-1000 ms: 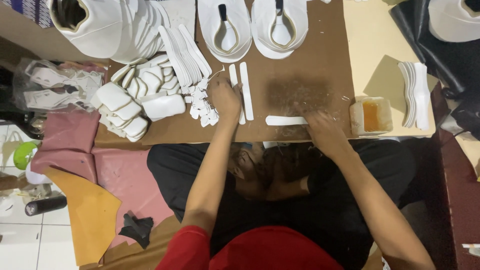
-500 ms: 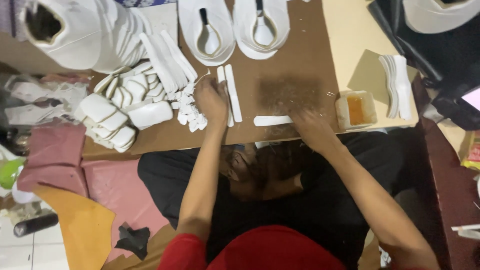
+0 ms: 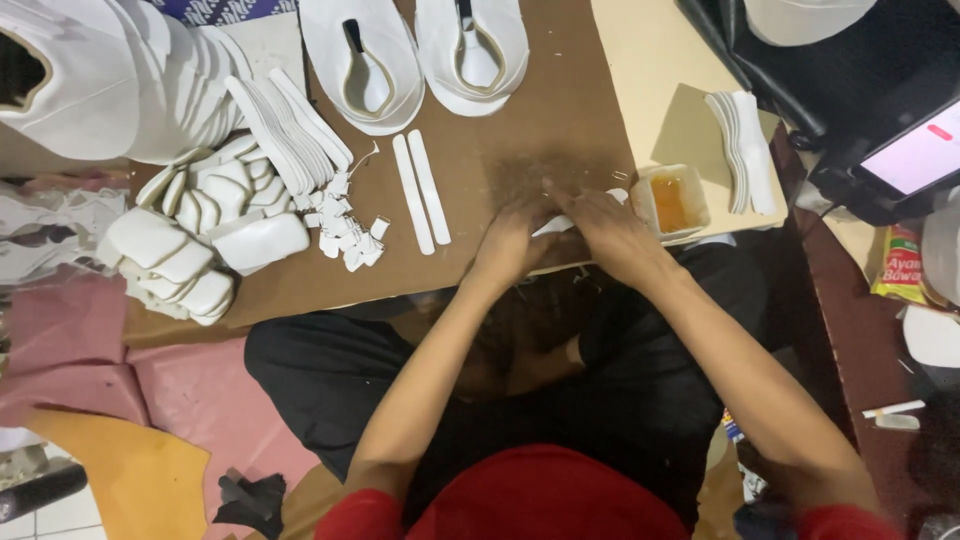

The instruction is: Applying glue to white leather strips and stacking them as part of a shoe manufacturing process

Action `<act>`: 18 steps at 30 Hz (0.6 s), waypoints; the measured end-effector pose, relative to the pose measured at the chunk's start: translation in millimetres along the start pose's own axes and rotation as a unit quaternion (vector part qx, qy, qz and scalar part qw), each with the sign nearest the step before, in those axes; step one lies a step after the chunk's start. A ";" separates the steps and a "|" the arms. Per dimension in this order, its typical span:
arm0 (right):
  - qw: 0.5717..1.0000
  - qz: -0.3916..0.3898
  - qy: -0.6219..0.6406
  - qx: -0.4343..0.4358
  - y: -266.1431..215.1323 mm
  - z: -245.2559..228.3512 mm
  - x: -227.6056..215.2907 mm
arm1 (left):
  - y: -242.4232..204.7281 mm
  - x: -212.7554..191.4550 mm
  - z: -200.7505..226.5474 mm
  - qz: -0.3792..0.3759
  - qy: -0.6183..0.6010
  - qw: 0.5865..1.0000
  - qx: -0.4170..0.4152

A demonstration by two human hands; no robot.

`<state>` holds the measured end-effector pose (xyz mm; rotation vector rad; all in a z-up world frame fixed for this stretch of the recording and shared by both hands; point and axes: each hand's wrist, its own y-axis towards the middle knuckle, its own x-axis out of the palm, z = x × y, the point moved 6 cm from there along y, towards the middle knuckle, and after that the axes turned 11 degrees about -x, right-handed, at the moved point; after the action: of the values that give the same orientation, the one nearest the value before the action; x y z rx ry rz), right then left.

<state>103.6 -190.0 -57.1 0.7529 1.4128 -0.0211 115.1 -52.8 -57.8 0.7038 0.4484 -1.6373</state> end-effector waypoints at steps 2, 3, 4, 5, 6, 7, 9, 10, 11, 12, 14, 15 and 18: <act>1.000 -0.015 0.015 0.023 -18.6 10.4 19.3 | 4.8 -11.5 10.1 -0.044 -0.044 0.997 -0.053; 0.998 -0.029 0.031 0.047 -27.5 17.3 30.3 | 7.4 -15.2 12.5 -0.088 -0.087 0.987 -0.105; 0.998 -0.027 0.031 0.047 -26.6 15.5 30.6 | 8.2 -6.1 0.4 -0.087 -0.085 0.987 -0.105; 0.999 -0.022 0.010 0.037 -25.3 12.7 29.9 | 8.4 6.0 -15.3 -0.111 -0.083 0.981 -0.135; 0.999 -0.016 -0.013 0.029 -24.1 10.3 29.2 | 9.0 18.1 -30.9 -0.134 -0.080 0.974 -0.164; 0.999 -0.014 -0.013 0.029 -16.4 13.4 25.3 | 11.2 24.8 -37.4 -0.134 -0.079 0.974 -0.163; 0.997 -0.055 -0.025 0.045 -4.7 18.6 22.2 | 10.7 39.6 -54.7 -0.127 -0.105 0.966 -0.201; 0.997 -0.054 -0.026 0.047 -3.4 22.3 18.7 | 16.4 59.8 -66.7 -0.128 -0.104 0.966 -0.200; 0.992 -0.064 -0.017 0.105 -4.5 32.2 16.5 | 21.6 76.2 -84.1 -0.095 -0.108 0.960 -0.239; 0.984 -0.076 -0.009 0.160 -6.6 42.1 14.1 | 25.8 93.5 -101.1 -0.059 -0.113 0.952 -0.278; 0.985 -0.041 -0.032 0.166 -16.5 37.5 -9.5 | 28.9 111.9 -108.9 -0.026 -0.050 0.960 -0.275; 0.984 -0.006 -0.053 0.172 -22.3 35.1 -24.1 | 30.3 119.4 -111.9 0.007 0.013 0.962 -0.271; 0.980 0.049 -0.064 0.179 -48.4 34.9 -23.8 | 25.6 96.1 -67.0 0.044 0.135 0.964 -0.223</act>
<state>108.1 -254.1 -59.2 1.0989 1.2607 -0.2487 145.6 -85.7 -169.0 0.5939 0.9367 -1.2962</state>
